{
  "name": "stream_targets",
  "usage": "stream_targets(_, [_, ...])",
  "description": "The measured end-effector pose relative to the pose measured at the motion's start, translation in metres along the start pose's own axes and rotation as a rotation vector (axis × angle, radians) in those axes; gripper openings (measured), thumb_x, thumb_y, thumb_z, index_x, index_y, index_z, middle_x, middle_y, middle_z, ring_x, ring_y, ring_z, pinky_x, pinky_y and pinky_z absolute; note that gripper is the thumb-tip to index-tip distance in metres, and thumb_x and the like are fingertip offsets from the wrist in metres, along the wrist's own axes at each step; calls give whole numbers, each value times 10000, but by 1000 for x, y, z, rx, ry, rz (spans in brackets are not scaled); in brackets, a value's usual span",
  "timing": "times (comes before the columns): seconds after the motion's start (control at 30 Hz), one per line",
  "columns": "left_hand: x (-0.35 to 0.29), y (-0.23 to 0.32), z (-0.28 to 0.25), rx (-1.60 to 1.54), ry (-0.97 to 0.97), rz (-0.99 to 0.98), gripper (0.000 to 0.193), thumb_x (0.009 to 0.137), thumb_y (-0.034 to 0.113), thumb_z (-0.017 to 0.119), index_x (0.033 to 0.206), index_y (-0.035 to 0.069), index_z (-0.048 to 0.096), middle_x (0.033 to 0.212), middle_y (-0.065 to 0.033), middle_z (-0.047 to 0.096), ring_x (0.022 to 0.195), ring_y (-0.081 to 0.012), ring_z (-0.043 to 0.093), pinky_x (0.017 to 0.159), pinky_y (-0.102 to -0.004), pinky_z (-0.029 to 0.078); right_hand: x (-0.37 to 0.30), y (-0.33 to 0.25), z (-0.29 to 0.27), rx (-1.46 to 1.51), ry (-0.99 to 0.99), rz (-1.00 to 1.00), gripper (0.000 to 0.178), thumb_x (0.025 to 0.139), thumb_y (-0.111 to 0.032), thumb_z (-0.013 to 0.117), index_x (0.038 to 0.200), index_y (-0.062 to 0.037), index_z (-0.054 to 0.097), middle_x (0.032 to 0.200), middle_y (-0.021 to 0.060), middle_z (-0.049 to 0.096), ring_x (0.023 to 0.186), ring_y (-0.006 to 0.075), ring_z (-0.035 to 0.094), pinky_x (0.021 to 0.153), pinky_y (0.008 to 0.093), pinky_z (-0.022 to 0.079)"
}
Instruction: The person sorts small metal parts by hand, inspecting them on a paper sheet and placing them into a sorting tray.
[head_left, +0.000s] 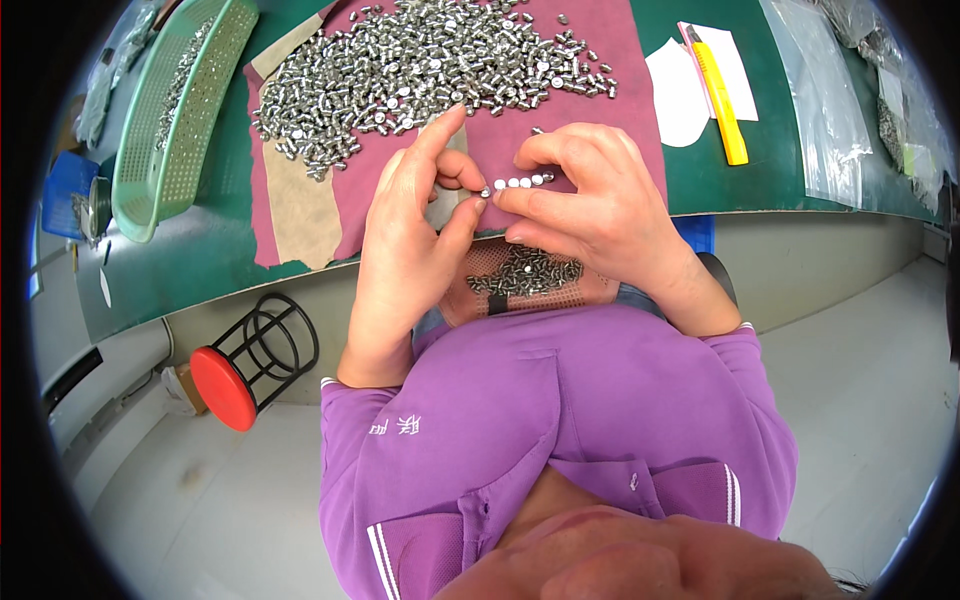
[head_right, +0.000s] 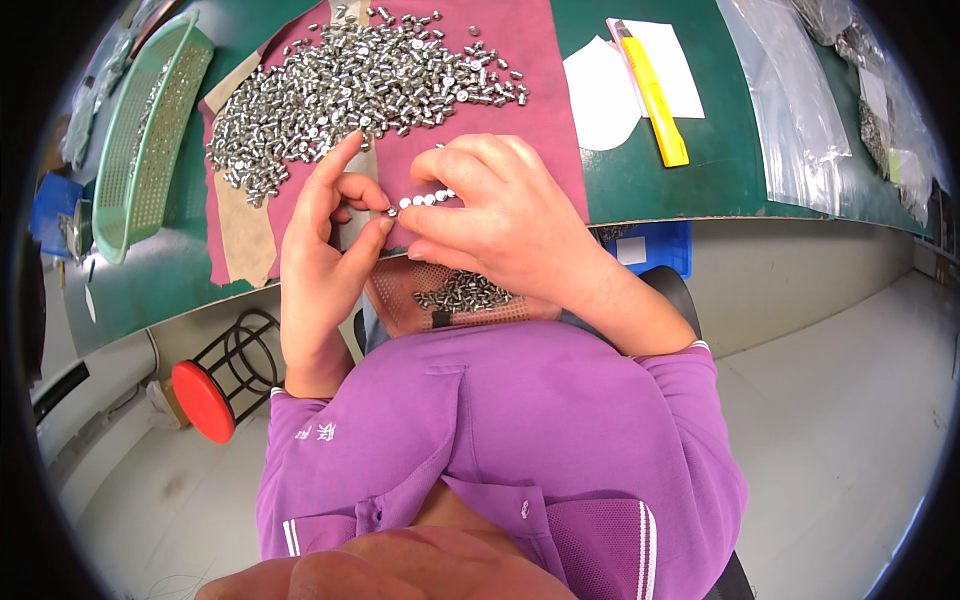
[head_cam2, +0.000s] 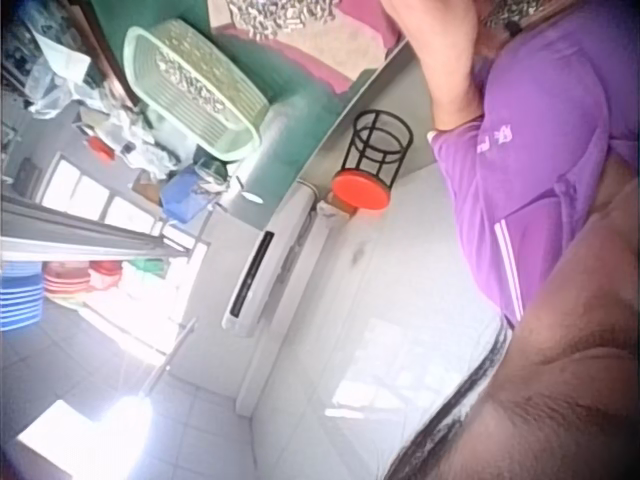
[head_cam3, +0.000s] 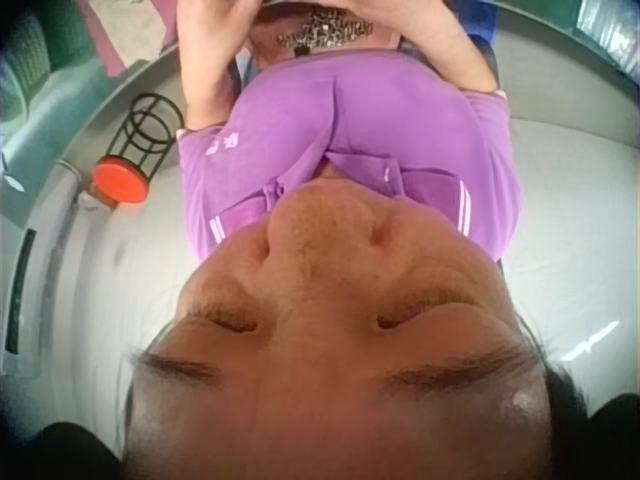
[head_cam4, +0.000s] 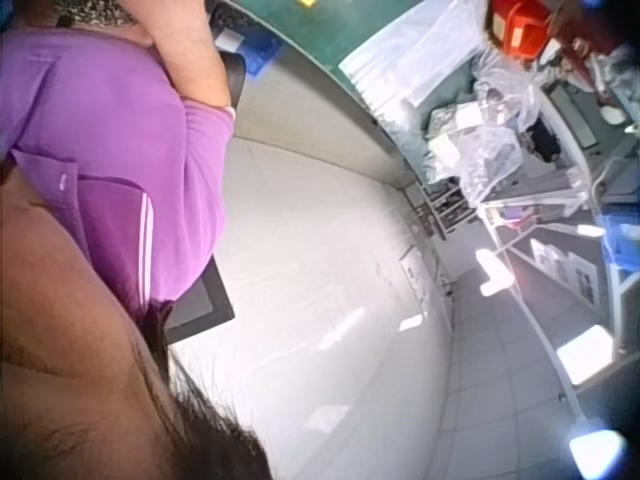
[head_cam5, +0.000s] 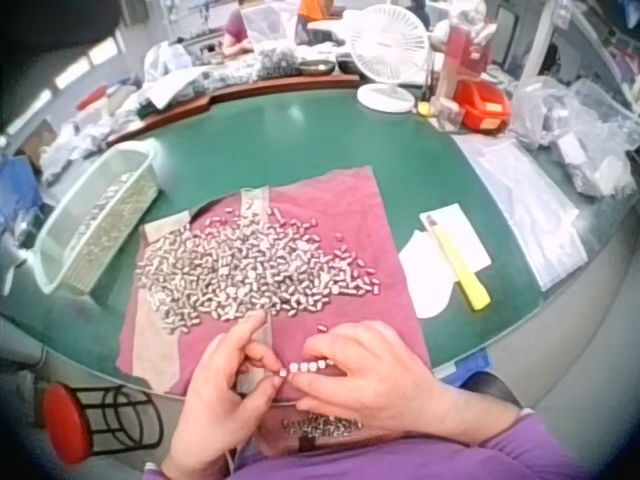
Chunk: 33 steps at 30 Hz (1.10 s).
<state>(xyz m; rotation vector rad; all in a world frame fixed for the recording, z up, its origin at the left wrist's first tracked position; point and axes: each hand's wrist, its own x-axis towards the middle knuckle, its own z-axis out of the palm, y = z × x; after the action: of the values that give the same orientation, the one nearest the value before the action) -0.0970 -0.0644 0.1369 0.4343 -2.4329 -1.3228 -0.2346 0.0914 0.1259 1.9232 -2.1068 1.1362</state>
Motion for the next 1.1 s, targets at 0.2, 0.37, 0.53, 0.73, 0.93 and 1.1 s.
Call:
stream_targets(0.2, [-2, 4, -3, 4, -8, -26, 775, 737, -117, 692, 1453, 78, 469, 910, -34, 615, 916, -203, 571, 855, -341, 488, 2, 3, -14, 84, 65, 70, 298, 710, -232, 817, 970, -141, 705, 985, 20, 611, 877, 246, 592, 786, 399, 480])
stream_targets(0.37, [-2, 6, 2, 36, 7, -7, 783, 740, -101, 710, 1461, 75, 462, 924, -43, 629, 909, -204, 579, 842, -337, 496, -3, 4, -17, 44, 17, 215, 316, 751, -198, 797, 1039, -117, 694, 940, 59, 632, 847, 267, 599, 753, 389, 501])
stream_targets(0.53, [4, 4, 12, 31, -18, 60, 751, 746, -90, 715, 1442, 62, 476, 927, -65, 643, 835, -203, 606, 762, -332, 523, 4, -4, -1, 45, -3, 183, 191, 807, -163, 731, 941, -60, 641, 892, 85, 572, 835, 311, 592, 726, 429, 494])
stream_targets(0.73, [-8, 13, -3, -78, -235, 15, 749, 745, -86, 719, 1438, 74, 484, 908, -69, 629, 837, -210, 610, 758, -335, 526, -4, -9, -21, 230, -244, 184, 208, 764, -129, 764, 938, -69, 668, 883, 80, 621, 847, 286, 618, 733, 384, 501])
stream_targets(0.93, [3, 7, 4, -56, -45, 54, 747, 774, -31, 725, 1459, 23, 433, 1089, -123, 645, 968, -266, 616, 881, -379, 512, 14, 8, -27, 164, -78, 237, 253, 808, -122, 731, 1041, -46, 666, 977, 105, 637, 924, 313, 621, 805, 409, 502])
stream_targets(1.1, [25, 0, 25, 239, 99, 202, 759, 790, -57, 666, 1485, -16, 363, 1201, -163, 603, 1137, -339, 549, 1009, -438, 432, 27, 17, -4, -93, 98, 193, 341, 831, -96, 689, 1152, -1, 623, 1131, 158, 599, 1054, 355, 588, 907, 443, 495])
